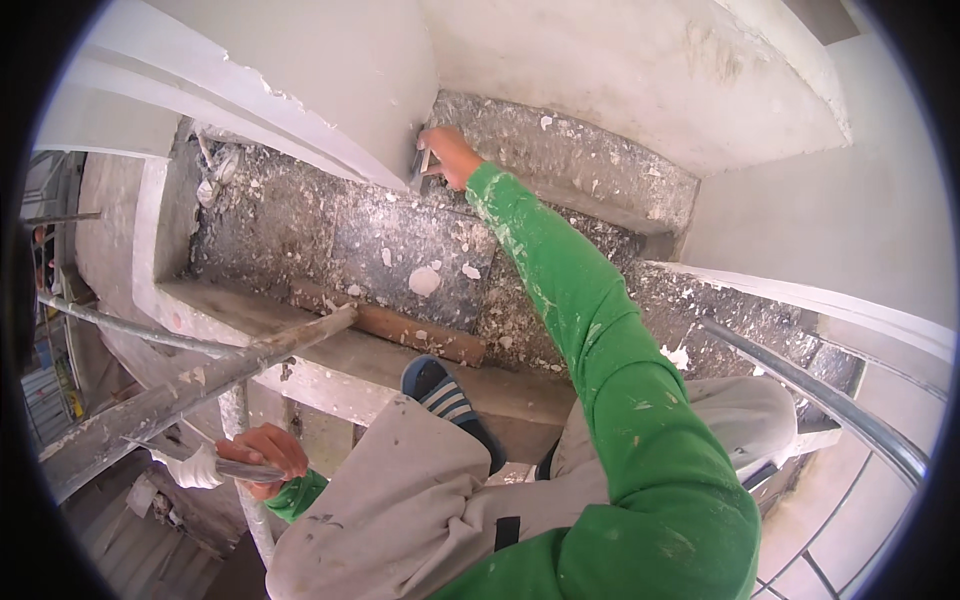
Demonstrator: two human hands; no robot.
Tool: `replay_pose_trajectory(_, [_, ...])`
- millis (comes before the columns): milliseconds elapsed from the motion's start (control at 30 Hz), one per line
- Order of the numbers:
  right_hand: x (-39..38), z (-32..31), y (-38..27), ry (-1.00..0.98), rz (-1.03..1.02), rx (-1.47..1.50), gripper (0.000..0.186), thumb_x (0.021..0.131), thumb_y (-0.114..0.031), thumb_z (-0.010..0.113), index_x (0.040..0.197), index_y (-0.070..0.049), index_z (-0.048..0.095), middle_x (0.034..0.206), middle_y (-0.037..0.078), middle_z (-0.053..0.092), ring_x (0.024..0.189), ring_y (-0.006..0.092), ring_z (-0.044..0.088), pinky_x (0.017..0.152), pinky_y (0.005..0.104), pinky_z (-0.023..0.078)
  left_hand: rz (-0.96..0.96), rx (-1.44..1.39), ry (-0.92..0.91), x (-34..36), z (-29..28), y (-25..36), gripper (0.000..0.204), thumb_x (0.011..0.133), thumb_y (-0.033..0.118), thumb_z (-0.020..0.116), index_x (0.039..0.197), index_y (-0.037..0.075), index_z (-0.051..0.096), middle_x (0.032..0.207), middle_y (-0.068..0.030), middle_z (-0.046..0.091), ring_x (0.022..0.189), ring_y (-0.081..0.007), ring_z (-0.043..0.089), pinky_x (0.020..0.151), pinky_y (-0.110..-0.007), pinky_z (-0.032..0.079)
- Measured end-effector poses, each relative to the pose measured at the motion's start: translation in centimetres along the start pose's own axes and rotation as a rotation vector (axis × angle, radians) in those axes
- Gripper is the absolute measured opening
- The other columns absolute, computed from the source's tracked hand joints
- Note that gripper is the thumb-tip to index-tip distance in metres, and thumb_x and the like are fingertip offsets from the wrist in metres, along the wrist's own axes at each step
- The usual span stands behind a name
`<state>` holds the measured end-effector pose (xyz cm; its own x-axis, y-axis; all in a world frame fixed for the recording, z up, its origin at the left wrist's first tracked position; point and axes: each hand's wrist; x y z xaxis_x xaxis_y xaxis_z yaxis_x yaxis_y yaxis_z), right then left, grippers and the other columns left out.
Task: The person sits on a concrete staircase and uses a trowel and a smaller scraper to apply and smooth white plaster onto the stair risers and the adjacent wall. They repeatedly scoop plaster from the trowel onto the scraper and spread it evenly across the surfaces.
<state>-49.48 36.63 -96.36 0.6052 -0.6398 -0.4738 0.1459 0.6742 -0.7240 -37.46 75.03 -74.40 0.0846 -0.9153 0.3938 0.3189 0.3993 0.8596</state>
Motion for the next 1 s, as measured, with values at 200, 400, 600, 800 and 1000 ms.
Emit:
replay_pose_trajectory(200, [-5.7, 4.2, -8.9, -0.090, -0.091, -0.058, 0.016, 0.077, -0.013, 0.055, 0.087, -0.001, 0.052, 0.090, 0.010, 0.049, 0.085, 0.0247, 0.054, 0.081, 0.0461, 0.051, -0.018, -0.059, 0.101, 0.3, 0.9, -1.5, 0.030, 0.085, 0.019, 0.065, 0.100, 0.000, 0.047, 0.062, -0.0114, 0.055, 0.040, -0.0168, 0.049, 0.033, -0.030, 0.045])
replay_pose_trajectory(400, [-12.8, 10.5, -18.3, -0.176, -0.266, -0.139, 0.015, 0.080, -0.016, 0.054, 0.083, -0.001, 0.052, 0.089, 0.009, 0.049, 0.082, 0.0228, 0.053, 0.074, 0.0412, 0.053, -0.152, -0.168, 0.229, 0.7, 2.0, -2.6, 0.035, 0.078, 0.021, 0.072, 0.094, -0.003, 0.053, 0.066, -0.0151, 0.056, 0.051, -0.0212, 0.054, 0.040, -0.032, 0.045])
replay_pose_trajectory(600, [-18.7, 15.7, -25.0, -0.219, -0.415, -0.238, 0.015, 0.080, -0.017, 0.057, 0.087, -0.004, 0.056, 0.089, 0.007, 0.053, 0.086, 0.0206, 0.052, 0.078, 0.0400, 0.050, -0.357, -0.145, 0.246, 4.1, 4.5, -1.9, 0.062, 0.078, 0.029, 0.072, 0.117, -0.010, 0.046, 0.070, -0.0138, 0.059, 0.053, -0.0171, 0.055, 0.044, -0.028, 0.044])
replay_pose_trajectory(800, [-22.8, 19.2, -27.6, -0.202, -0.604, -0.418, 0.020, 0.080, -0.020, 0.058, 0.081, -0.001, 0.056, 0.083, 0.005, 0.053, 0.083, 0.0187, 0.052, 0.076, 0.0362, 0.049, -0.376, -0.313, 0.129, 6.4, 5.8, -3.4, 0.061, 0.080, 0.029, 0.071, 0.120, -0.008, 0.042, 0.069, -0.0125, 0.057, 0.050, -0.0162, 0.053, 0.039, -0.027, 0.043])
replay_pose_trajectory(1000, [-25.9, 15.8, -21.9, -0.297, -1.209, -0.551, 0.033, 0.083, -0.006, 0.046, 0.112, 0.008, 0.054, 0.110, 0.022, 0.052, 0.100, 0.0309, 0.054, 0.083, 0.0362, 0.044, -0.339, -0.529, 0.199, 6.9, 6.8, -4.0, 0.060, 0.085, 0.030, 0.063, 0.127, -0.002, 0.035, 0.068, -0.0111, 0.051, 0.045, -0.0166, 0.049, 0.032, -0.025, 0.038])
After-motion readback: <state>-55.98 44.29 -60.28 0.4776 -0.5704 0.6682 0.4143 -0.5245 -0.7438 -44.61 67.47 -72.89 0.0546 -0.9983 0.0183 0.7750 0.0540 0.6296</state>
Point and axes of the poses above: each hand's wrist, its own x-axis towards the middle knuckle, its own z-axis out of the palm, y = z × x
